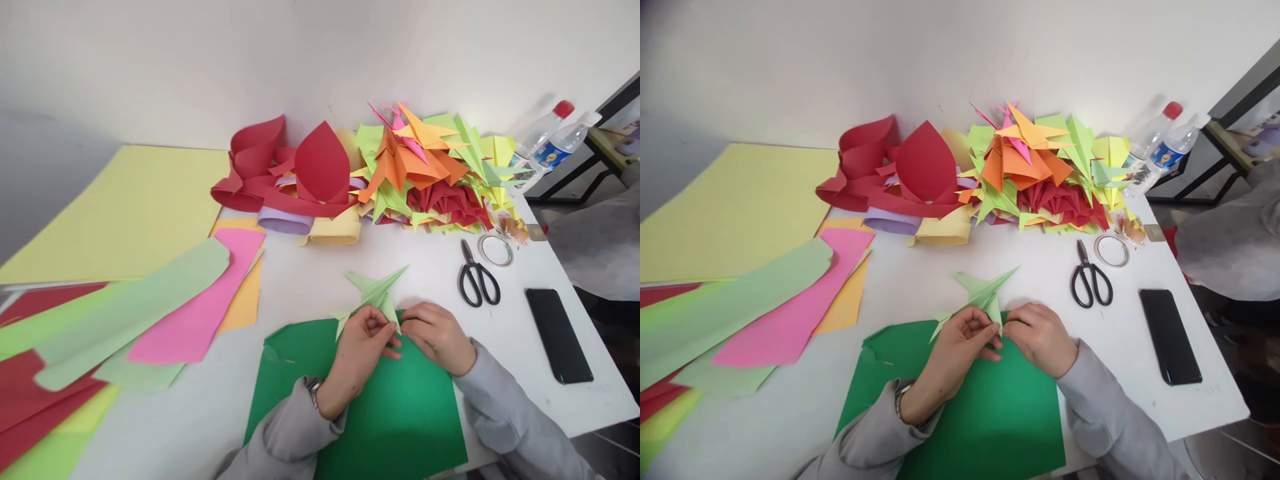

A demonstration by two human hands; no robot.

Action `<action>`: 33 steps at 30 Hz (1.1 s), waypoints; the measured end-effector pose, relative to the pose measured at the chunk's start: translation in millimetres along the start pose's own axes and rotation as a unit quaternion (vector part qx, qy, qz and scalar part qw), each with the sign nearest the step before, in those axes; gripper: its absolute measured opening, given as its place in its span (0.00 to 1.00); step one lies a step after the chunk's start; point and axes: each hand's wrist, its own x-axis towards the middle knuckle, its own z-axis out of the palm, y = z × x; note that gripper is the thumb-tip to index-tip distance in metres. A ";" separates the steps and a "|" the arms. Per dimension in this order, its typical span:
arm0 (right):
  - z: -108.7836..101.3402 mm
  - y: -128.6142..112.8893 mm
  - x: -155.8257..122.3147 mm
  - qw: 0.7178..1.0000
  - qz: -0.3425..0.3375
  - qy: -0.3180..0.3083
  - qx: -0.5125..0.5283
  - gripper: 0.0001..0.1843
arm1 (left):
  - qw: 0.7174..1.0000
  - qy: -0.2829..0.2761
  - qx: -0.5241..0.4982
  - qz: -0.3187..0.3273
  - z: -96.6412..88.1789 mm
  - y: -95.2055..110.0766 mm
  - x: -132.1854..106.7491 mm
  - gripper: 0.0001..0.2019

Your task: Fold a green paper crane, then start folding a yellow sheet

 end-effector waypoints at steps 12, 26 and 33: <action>0.9 3.7 0.5 0.981 0.110 -0.041 0.154 0.09 | 1.000 -0.010 0.005 0.005 0.0 -1.0 1.5 0.13; -7.9 16.3 19.7 0.951 0.161 -0.164 0.207 0.05 | 0.999 -0.020 0.009 0.028 -1.8 -8.6 1.7 0.16; -6.1 15.0 13.9 0.961 0.128 -0.157 0.187 0.02 | 0.999 -0.022 -0.006 0.029 -1.9 -8.4 3.2 0.16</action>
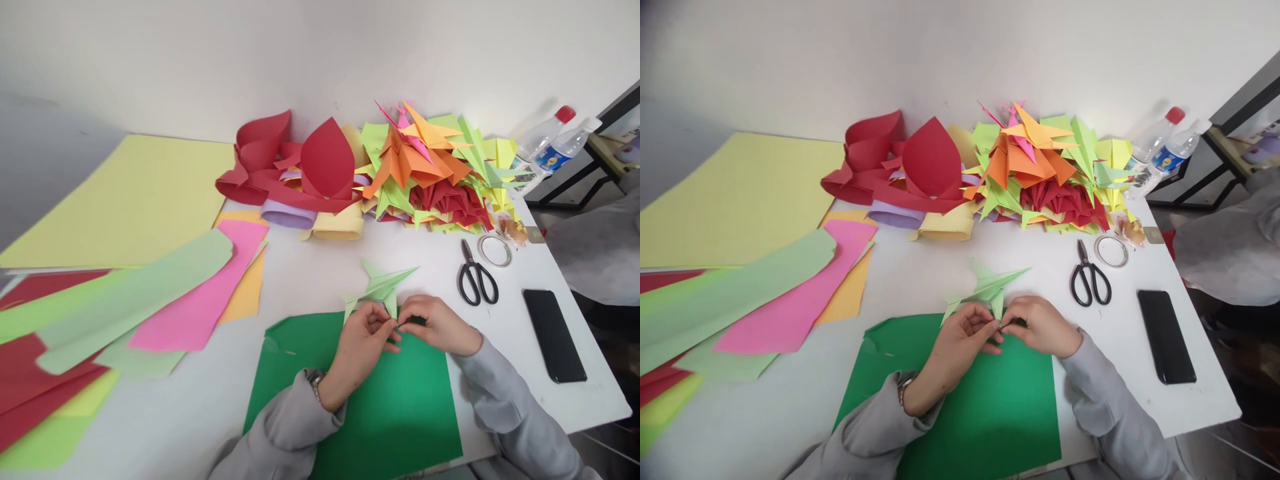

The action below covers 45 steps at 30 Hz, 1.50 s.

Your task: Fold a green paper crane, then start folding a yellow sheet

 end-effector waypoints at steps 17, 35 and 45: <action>-3.1 -9.4 2.8 0.988 0.129 -0.031 0.075 0.07 | 1.000 -0.015 -0.007 0.006 -2.1 0.7 1.2 0.16; 3.4 -6.4 4.1 0.971 0.196 0.021 0.133 0.05 | 1.000 -0.010 -0.012 0.011 -2.0 -3.7 2.7 0.15; 3.0 -12.9 -1.0 0.946 0.257 -0.003 0.196 0.08 | 1.000 -0.001 -0.011 0.012 -1.2 -3.1 2.2 0.15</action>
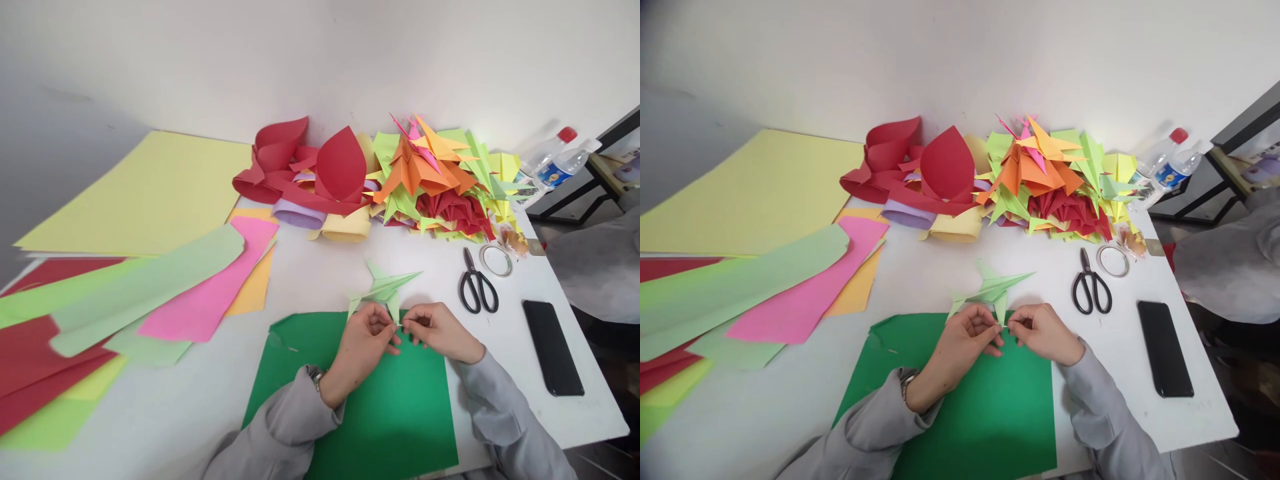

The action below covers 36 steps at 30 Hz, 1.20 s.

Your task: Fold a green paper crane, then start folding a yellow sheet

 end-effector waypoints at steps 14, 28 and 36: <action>2.3 4.1 0.0 0.999 -0.032 0.003 -0.016 0.06 | 1.000 0.004 0.015 0.007 0.2 -0.1 -0.9 0.15; 3.0 4.5 -0.9 0.999 -0.044 -0.007 -0.026 0.08 | 0.999 0.012 0.026 0.019 1.3 4.0 -3.8 0.13; 2.9 2.1 -3.0 0.999 -0.032 -0.017 -0.002 0.06 | 1.000 0.014 0.009 0.007 1.7 2.8 -2.5 0.15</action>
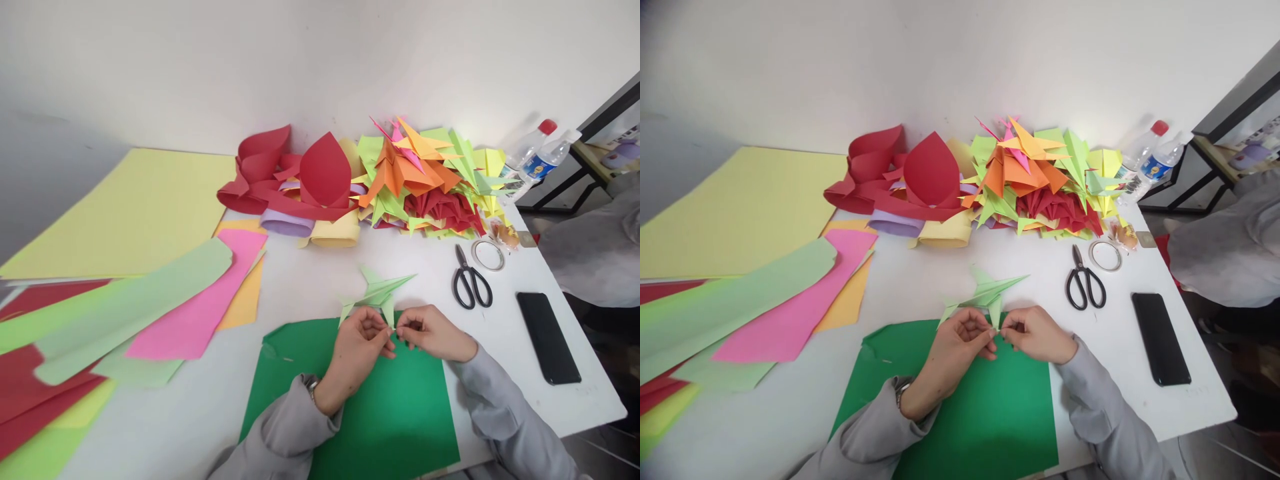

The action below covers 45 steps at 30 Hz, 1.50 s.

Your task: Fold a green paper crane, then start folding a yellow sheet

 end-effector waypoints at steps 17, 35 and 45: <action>3.3 8.2 2.8 1.000 -0.008 -0.001 0.012 0.08 | 1.000 -0.013 0.015 0.019 -1.6 -0.7 -0.7 0.12; 1.3 7.0 2.2 0.999 0.001 -0.003 0.043 0.09 | 0.999 -0.027 0.018 -0.017 -3.9 -0.5 0.6 0.12; 0.5 8.9 0.4 0.998 -0.012 0.000 0.057 0.11 | 0.999 -0.027 0.021 -0.025 -2.5 5.1 -1.0 0.14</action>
